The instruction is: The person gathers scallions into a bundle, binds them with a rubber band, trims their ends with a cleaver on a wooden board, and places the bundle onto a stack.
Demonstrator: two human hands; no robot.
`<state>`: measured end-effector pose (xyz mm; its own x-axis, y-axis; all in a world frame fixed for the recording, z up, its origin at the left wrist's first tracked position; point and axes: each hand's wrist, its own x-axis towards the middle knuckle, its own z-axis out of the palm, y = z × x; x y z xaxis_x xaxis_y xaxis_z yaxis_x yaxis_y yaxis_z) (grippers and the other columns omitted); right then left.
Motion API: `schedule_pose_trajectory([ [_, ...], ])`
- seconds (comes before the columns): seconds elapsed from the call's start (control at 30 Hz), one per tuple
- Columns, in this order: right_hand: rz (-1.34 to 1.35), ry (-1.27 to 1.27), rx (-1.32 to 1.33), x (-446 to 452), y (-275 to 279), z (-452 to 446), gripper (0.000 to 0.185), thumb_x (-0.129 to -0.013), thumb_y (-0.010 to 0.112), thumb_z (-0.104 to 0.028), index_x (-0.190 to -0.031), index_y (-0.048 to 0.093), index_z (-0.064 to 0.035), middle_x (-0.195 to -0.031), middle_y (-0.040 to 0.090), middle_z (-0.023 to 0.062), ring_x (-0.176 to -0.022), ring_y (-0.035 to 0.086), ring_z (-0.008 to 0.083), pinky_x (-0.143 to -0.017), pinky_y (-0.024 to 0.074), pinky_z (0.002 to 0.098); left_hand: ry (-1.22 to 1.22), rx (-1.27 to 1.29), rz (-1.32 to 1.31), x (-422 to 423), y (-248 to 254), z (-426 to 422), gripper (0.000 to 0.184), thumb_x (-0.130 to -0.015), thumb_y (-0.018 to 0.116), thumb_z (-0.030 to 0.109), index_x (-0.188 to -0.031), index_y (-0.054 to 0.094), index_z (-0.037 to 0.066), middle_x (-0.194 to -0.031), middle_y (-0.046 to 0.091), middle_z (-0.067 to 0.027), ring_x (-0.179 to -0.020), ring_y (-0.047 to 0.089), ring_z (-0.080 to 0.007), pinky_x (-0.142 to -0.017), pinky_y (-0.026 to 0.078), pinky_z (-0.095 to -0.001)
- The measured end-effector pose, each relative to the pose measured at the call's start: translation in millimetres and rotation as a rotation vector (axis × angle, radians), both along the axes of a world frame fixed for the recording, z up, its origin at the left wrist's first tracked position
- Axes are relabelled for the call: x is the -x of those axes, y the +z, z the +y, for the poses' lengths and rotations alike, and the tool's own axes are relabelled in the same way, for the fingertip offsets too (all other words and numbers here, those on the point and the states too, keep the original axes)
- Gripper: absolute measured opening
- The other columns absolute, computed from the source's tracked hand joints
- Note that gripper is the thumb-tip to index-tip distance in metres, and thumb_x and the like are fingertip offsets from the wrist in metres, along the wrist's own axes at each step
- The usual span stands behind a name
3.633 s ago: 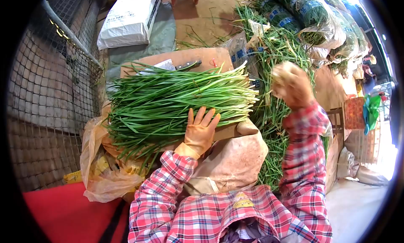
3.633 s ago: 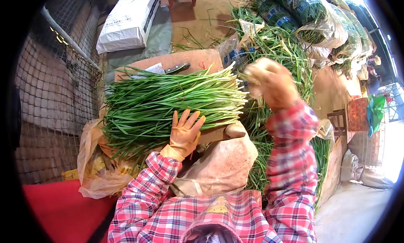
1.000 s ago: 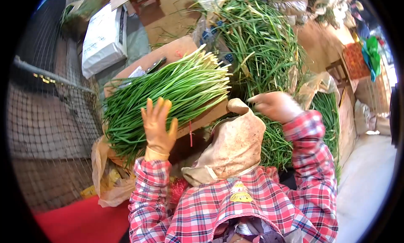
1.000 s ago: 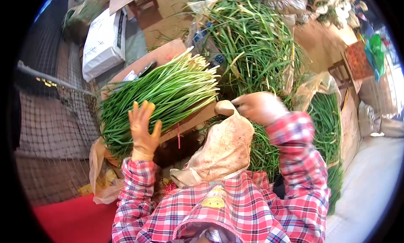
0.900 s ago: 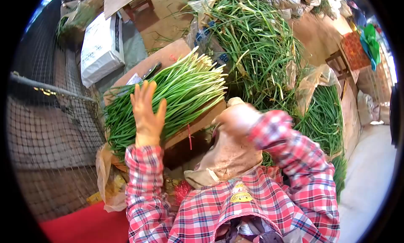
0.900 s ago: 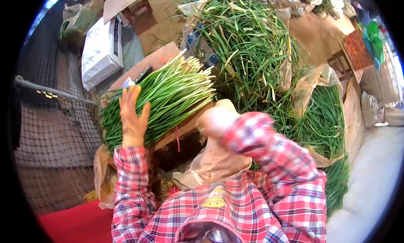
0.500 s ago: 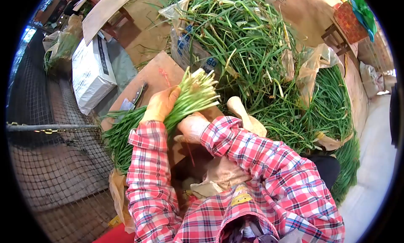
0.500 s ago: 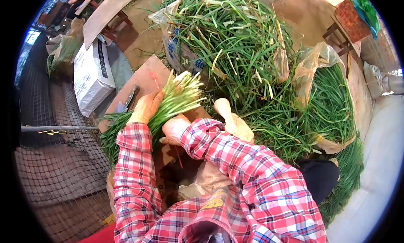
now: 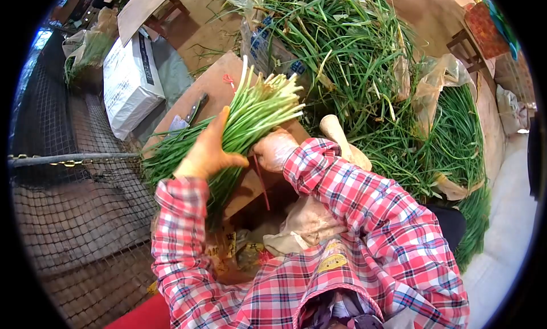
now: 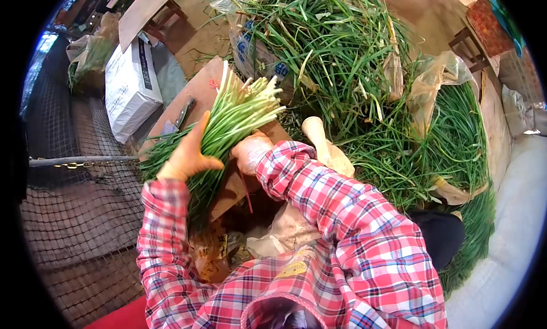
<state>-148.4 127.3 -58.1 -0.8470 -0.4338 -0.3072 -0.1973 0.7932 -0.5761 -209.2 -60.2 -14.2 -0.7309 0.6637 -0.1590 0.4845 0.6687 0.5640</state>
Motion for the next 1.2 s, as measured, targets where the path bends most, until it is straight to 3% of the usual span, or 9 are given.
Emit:
schedule_pose_trajectory([
  [0.07, -0.051, -0.033, -0.013, 5, -8, 1, 0.031, -0.069, 0.060, -0.020, -0.099, 0.067, -0.0208, -0.099, 0.064, 0.0094, -0.099, 0.058, 0.0264, -0.091, 0.0417, 0.0374, 0.148, 0.293, 0.131, -28, -1, 24, 0.139, -0.033, 0.089, 0.035, -0.140, 0.006, 0.002, -0.137, 0.030, -0.0198, -0.127, 0.028, -0.0373, -0.105, 0.027, -0.0399],
  [0.17, 0.159, -0.018, 0.036, -4, -12, -2, 0.031, -0.070, 0.056, -0.018, -0.099, 0.066, -0.0203, -0.093, 0.064, 0.0129, -0.093, 0.059, 0.0308, -0.083, 0.0457, 0.0384, 0.304, 0.442, 0.335, -31, -21, 44, 0.130, -0.039, 0.087, 0.036, -0.139, 0.012, 0.003, -0.135, 0.033, -0.0175, -0.126, 0.030, -0.0331, -0.104, 0.029, -0.0376],
  [0.27, -0.071, 0.039, 0.119, -2, 3, 22, 0.034, -0.072, 0.057, -0.021, -0.105, 0.062, -0.0143, -0.099, 0.062, 0.0142, -0.098, 0.057, 0.0314, -0.085, 0.0441, 0.0380, 0.325, 0.428, 0.173, -15, -23, 43, 0.116, -0.049, 0.082, 0.044, -0.137, 0.020, 0.003, -0.133, 0.039, -0.0113, -0.121, 0.041, -0.0241, -0.101, 0.033, -0.0317],
  [0.3, 0.042, -0.005, 0.233, -10, 15, 44, 0.034, -0.073, 0.057, -0.021, -0.105, 0.062, -0.0127, -0.099, 0.062, 0.0146, -0.097, 0.057, 0.0313, -0.084, 0.0439, 0.0383, 0.248, 0.147, 0.504, -17, -37, 40, 0.092, -0.047, 0.084, 0.029, -0.123, 0.039, 0.006, -0.107, 0.056, -0.0110, -0.097, 0.055, -0.0276, -0.082, 0.046, -0.0353],
  [0.43, 0.249, -0.302, 0.350, -64, 51, 152, 0.040, -0.074, 0.058, -0.023, -0.112, 0.058, -0.0119, -0.097, 0.062, 0.0141, -0.091, 0.057, 0.0315, -0.081, 0.0429, 0.0414, 0.400, 0.020, 0.238, -5, -61, 29, 0.112, -0.043, 0.086, 0.011, -0.136, 0.025, 0.004, -0.129, 0.042, -0.0174, -0.119, 0.040, -0.0317, -0.100, 0.035, -0.0354],
  [0.73, -0.165, -1.207, -0.434, -339, -52, 438, 0.036, -0.074, 0.060, -0.025, -0.108, 0.060, -0.0136, -0.099, 0.063, 0.0151, -0.095, 0.059, 0.0297, -0.083, 0.0468, 0.0372, 0.291, 0.428, 0.368, -20, -28, 51, 0.116, -0.043, 0.082, 0.010, -0.140, 0.018, 0.008, -0.143, 0.022, -0.0177, -0.132, 0.021, -0.0335, -0.108, 0.020, -0.0403],
  [0.83, -0.104, -1.450, -0.606, -379, -60, 516, 0.057, -0.070, 0.070, -0.029, -0.119, 0.049, -0.0077, -0.100, 0.061, 0.0167, -0.093, 0.059, 0.0304, -0.083, 0.0467, 0.0367, 0.124, 0.156, 0.510, -50, 0, 114, 0.076, -0.065, 0.067, -0.001, -0.133, 0.035, 0.004, -0.136, 0.035, -0.0185, -0.128, 0.030, -0.0343, -0.108, 0.020, -0.0399],
  [1.0, -0.356, -1.195, -0.889, -356, -54, 566, 0.108, -0.067, 0.073, -0.043, -0.138, 0.006, 0.0027, -0.144, 0.019, 0.0188, -0.132, 0.023, 0.0303, -0.107, 0.0246, 0.0353, -0.438, 0.007, 0.438, -155, 24, 352, 0.071, -0.055, 0.073, -0.006, -0.120, 0.050, 0.010, -0.119, 0.053, -0.0124, -0.121, 0.040, -0.0336, -0.102, 0.031, -0.0425],
  [1.2, -0.423, -1.301, -0.762, -329, -82, 630, 0.119, -0.061, 0.077, -0.041, -0.139, -0.002, 0.0009, -0.145, 0.016, 0.0194, -0.132, 0.022, 0.0316, -0.108, 0.0242, 0.0356, -0.976, 0.204, 0.277, -238, -119, 506, 0.073, -0.073, 0.068, 0.031, -0.136, 0.031, 0.024, -0.144, 0.023, -0.0091, -0.134, 0.013, -0.0365, -0.105, 0.011, -0.0591],
])
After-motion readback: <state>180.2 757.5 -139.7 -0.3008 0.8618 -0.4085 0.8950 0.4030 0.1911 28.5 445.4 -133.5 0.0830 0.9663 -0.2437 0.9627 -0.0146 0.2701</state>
